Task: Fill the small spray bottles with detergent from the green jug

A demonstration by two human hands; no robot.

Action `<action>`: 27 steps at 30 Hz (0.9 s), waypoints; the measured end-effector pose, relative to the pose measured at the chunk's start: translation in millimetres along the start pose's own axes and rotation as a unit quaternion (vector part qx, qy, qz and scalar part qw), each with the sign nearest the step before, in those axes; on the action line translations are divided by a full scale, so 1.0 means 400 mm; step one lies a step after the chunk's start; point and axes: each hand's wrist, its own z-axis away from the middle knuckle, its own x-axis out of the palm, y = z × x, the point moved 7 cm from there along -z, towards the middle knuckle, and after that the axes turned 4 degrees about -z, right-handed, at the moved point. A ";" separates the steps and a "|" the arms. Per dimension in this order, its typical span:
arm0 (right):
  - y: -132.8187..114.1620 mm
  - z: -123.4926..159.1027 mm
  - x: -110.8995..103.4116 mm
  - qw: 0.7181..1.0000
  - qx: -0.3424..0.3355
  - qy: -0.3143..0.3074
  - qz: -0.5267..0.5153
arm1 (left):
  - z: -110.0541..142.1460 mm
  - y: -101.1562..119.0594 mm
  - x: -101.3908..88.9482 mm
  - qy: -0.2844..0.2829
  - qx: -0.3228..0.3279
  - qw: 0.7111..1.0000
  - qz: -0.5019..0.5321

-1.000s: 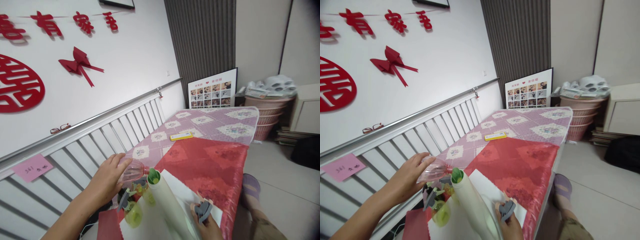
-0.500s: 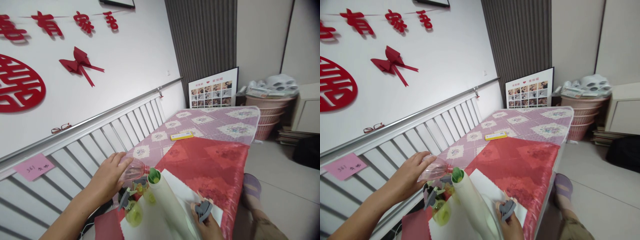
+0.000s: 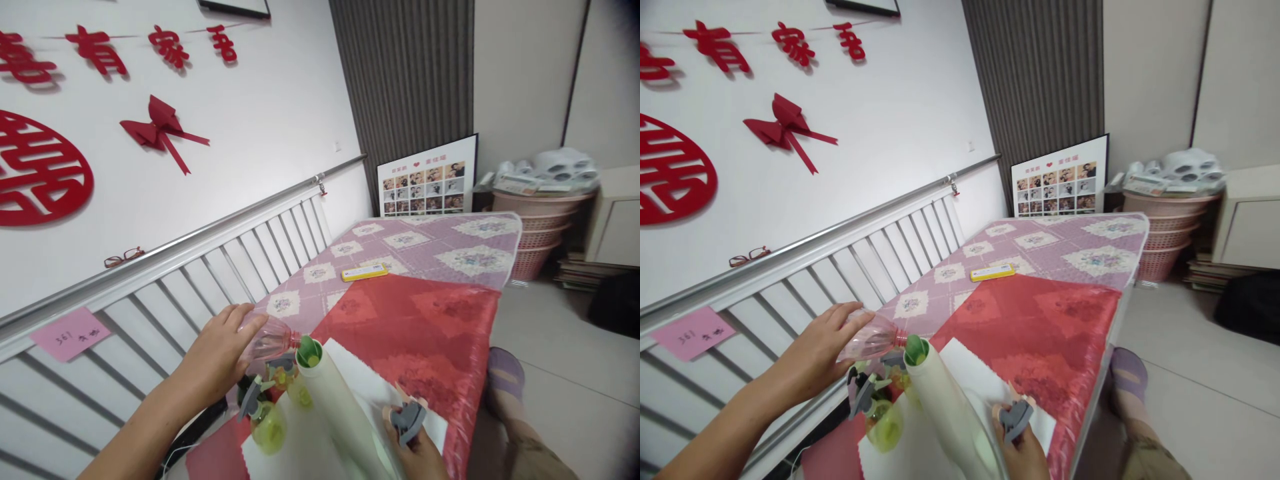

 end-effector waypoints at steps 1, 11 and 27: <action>-0.001 0.000 0.000 1.000 0.003 0.002 -0.004 | 0.000 0.000 0.001 -0.001 0.001 1.000 -0.002; -0.040 0.012 -0.011 0.999 -0.004 0.030 -0.014 | -0.003 0.000 -0.004 -0.012 0.007 1.000 -0.014; -0.016 0.003 -0.002 1.000 -0.009 0.013 -0.014 | -0.007 0.008 -0.022 -0.027 0.001 0.999 -0.038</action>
